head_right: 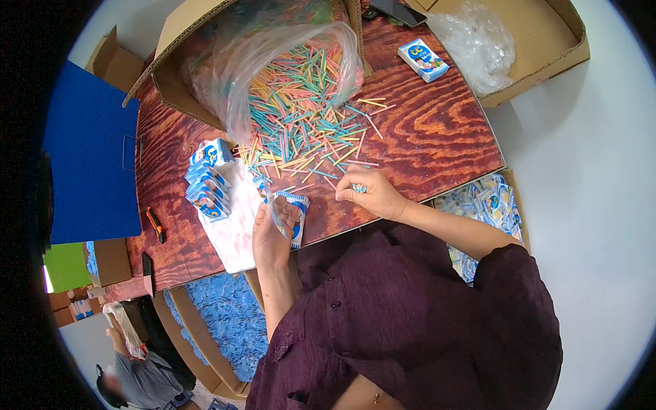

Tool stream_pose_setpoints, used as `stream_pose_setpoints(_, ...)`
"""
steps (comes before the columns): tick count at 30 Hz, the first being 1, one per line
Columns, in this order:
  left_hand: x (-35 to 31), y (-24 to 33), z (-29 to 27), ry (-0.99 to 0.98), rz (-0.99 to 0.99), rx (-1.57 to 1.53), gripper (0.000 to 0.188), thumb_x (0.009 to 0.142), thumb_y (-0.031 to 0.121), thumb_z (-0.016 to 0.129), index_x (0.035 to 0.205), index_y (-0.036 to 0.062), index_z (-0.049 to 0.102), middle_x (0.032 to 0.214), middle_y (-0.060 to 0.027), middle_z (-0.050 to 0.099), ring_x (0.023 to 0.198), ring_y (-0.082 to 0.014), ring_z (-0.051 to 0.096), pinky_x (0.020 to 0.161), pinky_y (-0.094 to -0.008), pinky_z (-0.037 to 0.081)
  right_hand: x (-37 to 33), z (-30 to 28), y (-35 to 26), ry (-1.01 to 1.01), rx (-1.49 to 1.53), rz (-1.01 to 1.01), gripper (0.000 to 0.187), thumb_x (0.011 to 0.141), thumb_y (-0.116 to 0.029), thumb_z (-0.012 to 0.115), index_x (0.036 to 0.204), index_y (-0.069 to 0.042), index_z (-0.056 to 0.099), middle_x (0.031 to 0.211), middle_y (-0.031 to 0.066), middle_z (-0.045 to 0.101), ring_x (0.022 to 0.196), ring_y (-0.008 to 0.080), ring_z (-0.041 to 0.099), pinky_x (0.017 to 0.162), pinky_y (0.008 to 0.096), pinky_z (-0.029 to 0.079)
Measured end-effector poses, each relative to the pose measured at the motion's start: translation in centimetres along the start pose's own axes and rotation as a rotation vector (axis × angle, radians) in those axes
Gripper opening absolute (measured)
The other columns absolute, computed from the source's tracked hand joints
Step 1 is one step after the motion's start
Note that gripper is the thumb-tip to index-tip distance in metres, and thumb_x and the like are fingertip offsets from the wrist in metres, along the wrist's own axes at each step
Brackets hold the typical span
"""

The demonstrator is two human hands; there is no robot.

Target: Picking up small colored sticks from a box and placing them onto small blue cards on a table.

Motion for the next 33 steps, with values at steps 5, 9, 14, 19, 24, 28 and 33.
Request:
stream_pose_setpoints(5, -0.2, -0.2, 0.1, 0.009, -0.012, 0.034, 0.012, 0.092, 0.016, 0.060, 0.100, 0.0071, 0.061, 0.103, -0.0073, 0.065, 0.093, -0.0194, 0.061, 0.089, -0.0395, 0.046, -0.2, -0.9, 0.9, -0.149, -0.135, -0.133, 0.011, 0.084, -0.010, 0.067, 0.078, -0.002, 0.062, 0.078, 0.0051, 0.060, 0.077, 0.0172, 0.055, 0.072, 0.0296, 0.043)
stream_pose_setpoints(9, -0.3, -0.3, 0.2, -0.002, 0.049, 0.072, 0.009, 0.092, 0.011, 0.059, 0.098, 0.0060, 0.063, 0.103, -0.0061, 0.065, 0.093, -0.0182, 0.061, 0.086, -0.0350, 0.047, -0.2, -0.9, 1.2, -0.161, -0.132, -0.175, 0.009, 0.084, -0.010, 0.067, 0.080, -0.002, 0.064, 0.078, 0.0062, 0.061, 0.080, 0.0183, 0.056, 0.072, 0.0303, 0.043)
stream_pose_setpoints(14, -1.4, -0.5, 0.2, 0.128, 0.142, 0.438, 0.010, 0.092, 0.005, 0.057, 0.098, 0.0007, 0.065, 0.100, -0.0057, 0.064, 0.092, -0.0143, 0.059, 0.082, -0.0262, 0.045, 0.0, -0.7, 1.7, -0.087, -0.073, -0.128, 0.015, 0.090, -0.015, 0.062, 0.092, -0.001, 0.068, 0.082, 0.0071, 0.064, 0.076, 0.0183, 0.056, 0.072, 0.0306, 0.045)
stream_pose_setpoints(19, -2.2, -0.3, 2.0, 0.021, 0.341, 0.909, 0.009, 0.089, 0.000, 0.059, 0.093, -0.0070, 0.062, 0.096, -0.0095, 0.063, 0.091, -0.0154, 0.058, 0.081, -0.0251, 0.043, 1.8, -1.0, -0.7, -0.066, 0.749, 0.221, 0.032, 0.097, -0.027, 0.051, 0.097, 0.002, 0.065, 0.084, 0.0105, 0.067, 0.086, 0.0218, 0.062, 0.079, 0.0336, 0.048)
stream_pose_setpoints(24, -2.4, -0.2, 2.9, -0.094, 0.424, 1.087, 0.007, 0.085, -0.003, 0.062, 0.091, -0.0065, 0.064, 0.094, -0.0127, 0.064, 0.090, -0.0209, 0.060, 0.082, -0.0282, 0.045, 4.7, 0.1, -2.7, 0.006, 1.352, 0.390, 0.040, 0.099, -0.035, 0.045, 0.104, 0.000, 0.062, 0.093, 0.0155, 0.069, 0.113, 0.0336, 0.058, 0.099, 0.0430, 0.045)
stream_pose_setpoints(28, -2.6, -0.2, 3.2, -0.088, 0.427, 1.092, 0.009, 0.084, -0.003, 0.062, 0.092, -0.0054, 0.065, 0.094, -0.0135, 0.064, 0.090, -0.0222, 0.061, 0.080, -0.0289, 0.046, 5.4, 1.3, -4.4, -0.064, 1.479, 0.416, 0.041, 0.098, -0.037, 0.044, 0.104, -0.001, 0.062, 0.096, 0.0157, 0.069, 0.115, 0.0343, 0.057, 0.100, 0.0459, 0.045)
stream_pose_setpoints(33, -2.8, 0.0, 3.3, -0.108, 0.448, 1.088, 0.010, 0.084, -0.002, 0.062, 0.093, -0.0049, 0.066, 0.095, -0.0137, 0.064, 0.090, -0.0223, 0.061, 0.080, -0.0291, 0.046, 5.3, 2.9, -5.2, -0.031, 1.278, 0.553, 0.041, 0.097, -0.037, 0.048, 0.100, 0.001, 0.062, 0.105, 0.0194, 0.066, 0.114, 0.0334, 0.058, 0.093, 0.0429, 0.051)
Point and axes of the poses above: each hand's wrist, its own x-axis towards the middle knuckle, its own z-axis out of the palm, y = z × x, the point moved 2 cm from there along x, towards the middle knuckle
